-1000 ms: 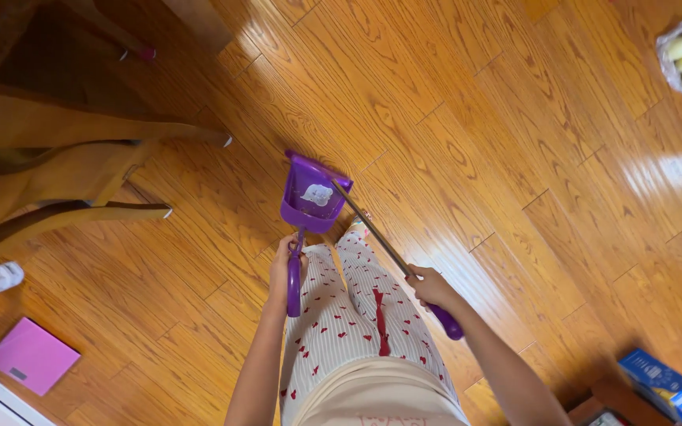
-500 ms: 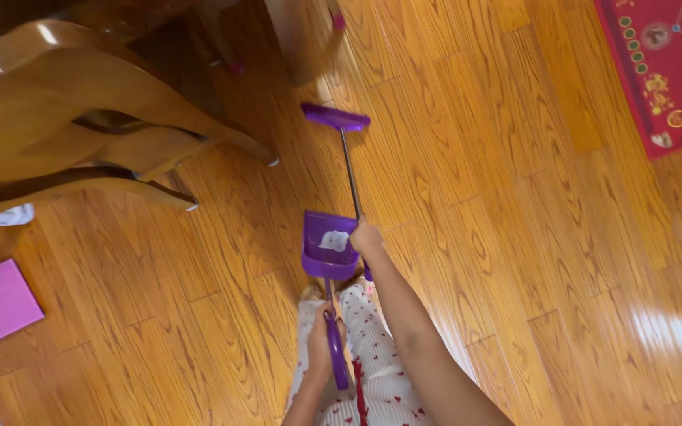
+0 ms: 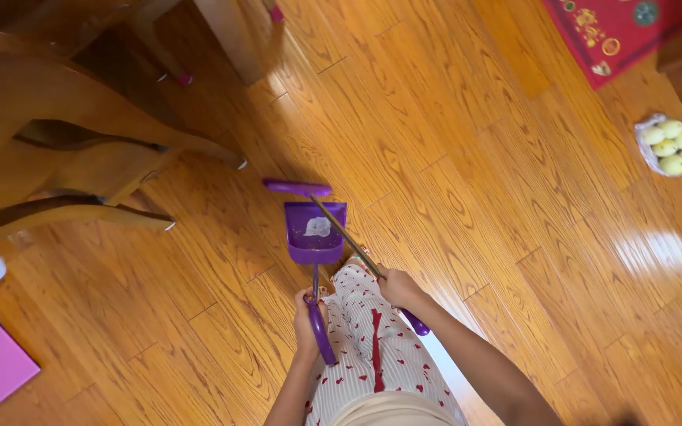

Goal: Sweeping the floor and collecting dust into a dustpan.

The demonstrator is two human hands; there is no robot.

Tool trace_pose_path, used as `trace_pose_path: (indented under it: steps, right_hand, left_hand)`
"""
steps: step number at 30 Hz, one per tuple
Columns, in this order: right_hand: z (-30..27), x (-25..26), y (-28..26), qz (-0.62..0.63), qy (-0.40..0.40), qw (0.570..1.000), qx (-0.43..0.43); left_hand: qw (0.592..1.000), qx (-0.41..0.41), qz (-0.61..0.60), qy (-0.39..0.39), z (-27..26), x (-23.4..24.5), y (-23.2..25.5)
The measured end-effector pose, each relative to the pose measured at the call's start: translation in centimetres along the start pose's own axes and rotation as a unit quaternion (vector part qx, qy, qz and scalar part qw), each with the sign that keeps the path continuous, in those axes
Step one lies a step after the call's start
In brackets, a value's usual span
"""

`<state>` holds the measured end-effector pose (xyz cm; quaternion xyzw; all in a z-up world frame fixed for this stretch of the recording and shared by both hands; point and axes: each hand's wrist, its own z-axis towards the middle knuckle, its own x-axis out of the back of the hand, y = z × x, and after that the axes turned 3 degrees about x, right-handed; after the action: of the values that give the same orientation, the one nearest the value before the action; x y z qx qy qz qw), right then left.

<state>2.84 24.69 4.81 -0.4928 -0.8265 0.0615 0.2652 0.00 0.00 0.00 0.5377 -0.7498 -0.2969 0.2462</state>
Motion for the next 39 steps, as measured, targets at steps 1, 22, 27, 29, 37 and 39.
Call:
trace_pose_path:
  steps: [1,22,27,29,37,39]
  right_hand:
    - [2.1,-1.8,1.3,0.004,0.002,1.0,-0.003]
    - [-1.7,-11.9,9.7,0.251,0.114,0.956,-0.103]
    - [9.7,-19.8,15.0,0.013,0.183,0.982,-0.037]
    - [5.6,-22.5,14.0,0.019,0.157,0.986,-0.044]
    - [-8.7,-12.0,13.0,0.362,0.066,0.922,-0.122]
    - [-10.6,-9.3,12.3,0.408,0.087,0.896,-0.15]
  left_hand:
    - [1.0,0.001,0.003,-0.004,0.0,0.1,-0.3]
    - [0.969,0.113,-0.172,-0.137,0.7,6.6,-0.2]
    - [0.975,0.154,-0.1,-0.128,1.0,7.6,-0.3]
    - [0.977,0.143,-0.074,-0.142,-0.1,7.1,1.2]
    - [0.973,0.152,-0.142,-0.099,1.6,2.7,4.3]
    - [0.973,0.084,-0.135,-0.166,2.1,0.9,5.3]
